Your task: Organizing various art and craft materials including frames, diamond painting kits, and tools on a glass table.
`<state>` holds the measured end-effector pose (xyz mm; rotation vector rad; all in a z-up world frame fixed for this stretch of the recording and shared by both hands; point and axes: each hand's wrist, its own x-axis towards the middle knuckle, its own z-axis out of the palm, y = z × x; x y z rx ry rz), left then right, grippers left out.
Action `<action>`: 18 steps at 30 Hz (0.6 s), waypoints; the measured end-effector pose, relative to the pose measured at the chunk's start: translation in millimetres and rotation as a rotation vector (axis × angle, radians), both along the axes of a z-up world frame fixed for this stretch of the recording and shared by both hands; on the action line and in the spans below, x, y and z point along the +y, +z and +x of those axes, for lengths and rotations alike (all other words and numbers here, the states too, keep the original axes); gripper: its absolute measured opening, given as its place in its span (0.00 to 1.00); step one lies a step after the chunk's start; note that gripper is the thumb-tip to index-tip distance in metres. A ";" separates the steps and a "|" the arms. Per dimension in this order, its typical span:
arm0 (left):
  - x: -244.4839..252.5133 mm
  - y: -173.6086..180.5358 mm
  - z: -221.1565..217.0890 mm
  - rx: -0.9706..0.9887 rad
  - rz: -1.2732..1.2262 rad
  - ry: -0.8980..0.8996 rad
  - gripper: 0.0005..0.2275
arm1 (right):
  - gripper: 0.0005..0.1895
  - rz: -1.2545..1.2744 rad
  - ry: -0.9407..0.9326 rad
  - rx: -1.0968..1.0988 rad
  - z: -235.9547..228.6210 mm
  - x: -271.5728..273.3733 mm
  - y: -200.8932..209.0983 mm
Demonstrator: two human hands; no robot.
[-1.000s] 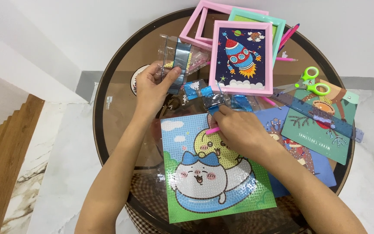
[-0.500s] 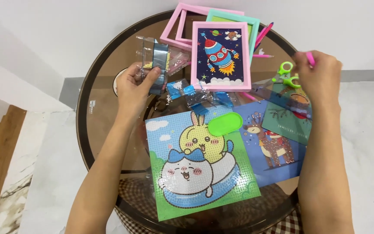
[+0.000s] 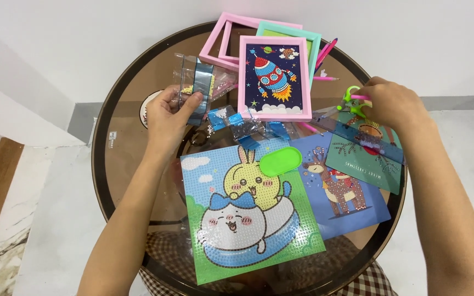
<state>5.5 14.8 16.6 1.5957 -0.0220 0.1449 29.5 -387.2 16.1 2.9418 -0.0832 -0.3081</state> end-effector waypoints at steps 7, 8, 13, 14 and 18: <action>3.2 -14.6 7.7 -0.070 0.097 -0.014 0.08 | 0.26 -0.101 -0.054 0.103 3.5 -1.5 -6.5; 3.4 -15.6 7.8 -0.092 0.113 -0.024 0.07 | 0.24 -0.083 -0.071 0.115 3.5 -4.6 -3.8; 1.8 -13.7 6.6 -0.089 0.020 -0.070 0.13 | 0.25 -0.118 -0.083 0.180 -26.5 -1.3 26.4; 2.2 -15.5 7.4 -0.117 0.031 -0.092 0.14 | 0.23 -0.146 -0.123 0.200 -34.4 -9.0 26.3; 1.3 -11.8 3.4 -0.143 0.002 -0.182 0.14 | 0.21 -0.223 -0.095 0.121 -55.8 -102.6 -21.9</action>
